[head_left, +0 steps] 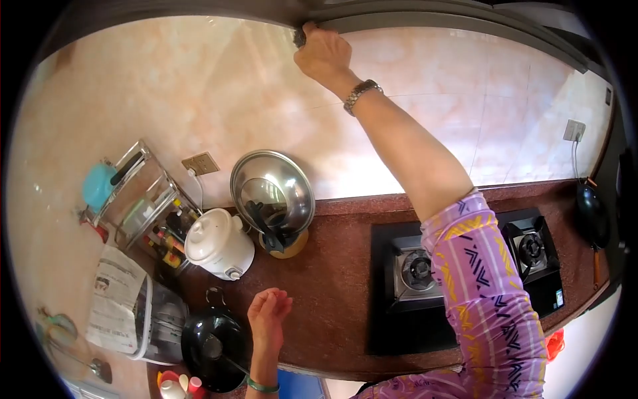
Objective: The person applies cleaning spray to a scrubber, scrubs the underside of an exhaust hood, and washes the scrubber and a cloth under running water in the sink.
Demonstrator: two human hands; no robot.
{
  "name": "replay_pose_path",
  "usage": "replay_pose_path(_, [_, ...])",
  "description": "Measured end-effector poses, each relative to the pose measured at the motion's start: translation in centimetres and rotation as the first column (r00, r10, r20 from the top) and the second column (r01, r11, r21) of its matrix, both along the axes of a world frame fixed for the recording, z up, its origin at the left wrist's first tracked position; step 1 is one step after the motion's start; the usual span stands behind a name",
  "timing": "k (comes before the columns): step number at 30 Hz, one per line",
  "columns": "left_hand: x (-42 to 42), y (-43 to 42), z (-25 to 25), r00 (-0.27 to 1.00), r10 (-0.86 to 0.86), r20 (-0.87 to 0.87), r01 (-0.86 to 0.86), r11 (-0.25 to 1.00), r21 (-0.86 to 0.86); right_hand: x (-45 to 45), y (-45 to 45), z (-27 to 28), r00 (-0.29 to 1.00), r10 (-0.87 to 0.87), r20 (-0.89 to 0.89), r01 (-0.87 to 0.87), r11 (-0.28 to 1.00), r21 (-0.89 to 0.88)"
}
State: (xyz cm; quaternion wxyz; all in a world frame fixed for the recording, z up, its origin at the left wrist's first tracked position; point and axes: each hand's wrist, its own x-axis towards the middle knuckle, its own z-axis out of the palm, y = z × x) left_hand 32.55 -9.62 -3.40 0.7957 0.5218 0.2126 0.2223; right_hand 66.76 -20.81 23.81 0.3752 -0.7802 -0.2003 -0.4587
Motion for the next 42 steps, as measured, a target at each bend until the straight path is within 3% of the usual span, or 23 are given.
replay_pose_path(5, [-0.5,-1.3,-0.4,0.999,0.032,-0.015,-0.031,0.999,0.042,0.2,-5.1,-1.6,0.991,0.033,0.128,-0.018,0.993,-0.115])
replay_pose_path(7, [-0.9,-1.0,-0.7,0.998,0.047,-0.029,-0.046,0.998,0.032,0.5,-7.2,-1.4,0.989,-0.035,0.142,0.032,0.999,0.023])
replay_pose_path(12, [-1.2,-1.7,-0.2,0.996,0.061,-0.065,-0.055,0.994,0.091,1.0,-6.8,-1.2,0.991,-0.033,0.128,0.025,0.997,0.066])
replay_pose_path(14, [-1.0,-1.6,-0.2,0.998,0.045,-0.039,-0.041,0.994,0.101,0.9,-5.7,-0.6,1.000,0.019,-0.008,-0.018,0.997,0.077])
replay_pose_path(17, [-1.1,-0.7,-0.2,0.998,0.059,-0.029,-0.056,0.993,0.101,0.9,-2.3,0.0,0.997,0.058,-0.056,-0.057,0.998,0.018])
replay_pose_path(20, [-1.8,0.8,-0.5,0.997,0.075,-0.008,-0.075,0.997,0.030,0.6,1.7,-0.3,0.999,0.033,-0.034,-0.028,0.990,0.138])
replay_pose_path(22, [-2.2,1.8,-0.5,0.997,0.069,-0.019,-0.069,0.997,0.041,1.0,0.9,-0.6,1.000,-0.007,0.006,0.006,0.991,0.134])
replay_pose_path(24, [-2.4,2.9,-1.0,0.997,0.075,-0.021,-0.074,0.996,0.050,1.3,-2.1,-0.5,1.000,-0.006,-0.020,0.006,1.000,0.020])
replay_pose_path(25, [-2.3,3.5,-1.4,0.996,0.077,-0.033,-0.076,0.996,0.037,1.4,-3.3,-0.5,0.999,-0.026,0.040,0.023,0.996,0.090])
replay_pose_path(30, [-0.8,3.4,-1.6,0.996,0.044,-0.083,-0.044,0.999,0.007,1.5,-5.3,0.0,0.994,-0.076,0.076,0.069,0.994,0.089])
replay_pose_path(32, [-0.2,2.5,-1.1,0.999,0.015,-0.050,-0.015,1.000,0.002,1.1,-3.3,0.5,0.994,-0.042,-0.098,0.038,0.998,-0.047])
replay_pose_path(34, [-0.4,2.3,-0.6,0.999,0.011,-0.034,-0.011,1.000,0.024,0.9,-1.4,0.4,0.998,-0.005,-0.055,0.005,1.000,0.009])
replay_pose_path(36, [-0.9,2.3,-0.1,1.000,0.000,-0.002,0.000,0.999,0.040,0.2,-0.6,0.2,0.967,0.211,-0.141,-0.167,0.947,0.275])
replay_pose_path(40, [-2.7,3.4,-0.5,0.994,0.091,-0.061,-0.086,0.992,0.088,-1.3,-0.5,1.0,0.910,0.389,-0.145,-0.310,0.868,0.387])
replay_pose_path(42, [-3.5,3.8,-0.6,0.987,0.127,-0.097,-0.123,0.991,0.045,-2.4,-0.5,0.8,0.899,0.437,0.016,-0.403,0.813,0.420])
